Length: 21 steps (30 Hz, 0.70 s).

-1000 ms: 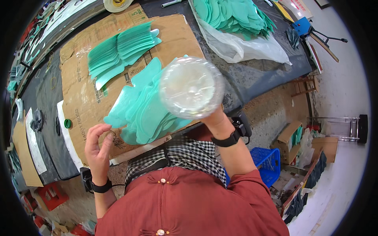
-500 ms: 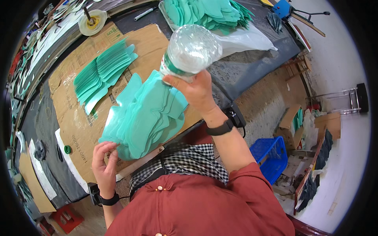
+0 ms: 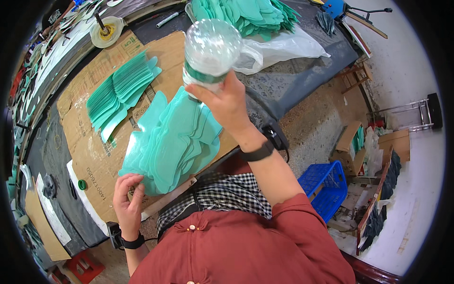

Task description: Applying industrial glue to green shoe components using a squeeze bottle.

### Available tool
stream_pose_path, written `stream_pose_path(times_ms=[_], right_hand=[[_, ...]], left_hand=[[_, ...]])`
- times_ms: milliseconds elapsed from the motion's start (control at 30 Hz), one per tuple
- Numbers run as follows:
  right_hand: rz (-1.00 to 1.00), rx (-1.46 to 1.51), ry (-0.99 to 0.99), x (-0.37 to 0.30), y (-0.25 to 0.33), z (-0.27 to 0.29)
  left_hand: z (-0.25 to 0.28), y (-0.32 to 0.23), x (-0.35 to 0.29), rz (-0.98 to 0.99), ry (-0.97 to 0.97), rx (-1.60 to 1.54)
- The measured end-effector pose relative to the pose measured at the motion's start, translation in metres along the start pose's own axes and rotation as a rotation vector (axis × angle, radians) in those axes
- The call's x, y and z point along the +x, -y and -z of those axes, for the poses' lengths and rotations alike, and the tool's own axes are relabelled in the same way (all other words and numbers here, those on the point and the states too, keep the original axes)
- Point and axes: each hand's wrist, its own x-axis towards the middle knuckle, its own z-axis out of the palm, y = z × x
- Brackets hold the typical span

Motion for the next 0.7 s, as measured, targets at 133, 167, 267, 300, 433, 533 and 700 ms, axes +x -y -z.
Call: stream_pose_path(times_ms=[133, 167, 267, 300, 433, 533, 700], right_hand=[[-0.021, 0.004, 0.164, -0.008, 0.013, -0.026], [0.081, -0.034, 0.242, -0.015, 0.02, -0.033], [0.44, -0.12, 0.419, -0.028, 0.036, -0.044], [0.509, -0.13, 0.459, -0.029, 0.04, -0.046], [0.321, -0.315, 0.354, -0.018, 0.039, -0.043], [-0.129, 0.088, 0.064, -0.016, 0.038, -0.041], [0.387, -0.377, 0.256, -0.031, 0.048, -0.044]], left_hand=[[0.002, 0.005, -0.005, 0.04, 0.0, -0.025], [0.003, 0.007, -0.007, 0.045, 0.0, -0.033], [0.01, 0.014, -0.009, 0.145, -0.01, -0.117], [0.012, 0.015, -0.009, 0.085, -0.025, -0.059], [0.018, 0.017, -0.005, 0.034, -0.074, -0.041], [0.024, 0.013, -0.004, 0.025, -0.082, -0.016], [0.024, 0.013, -0.003, 0.062, -0.106, -0.042]])
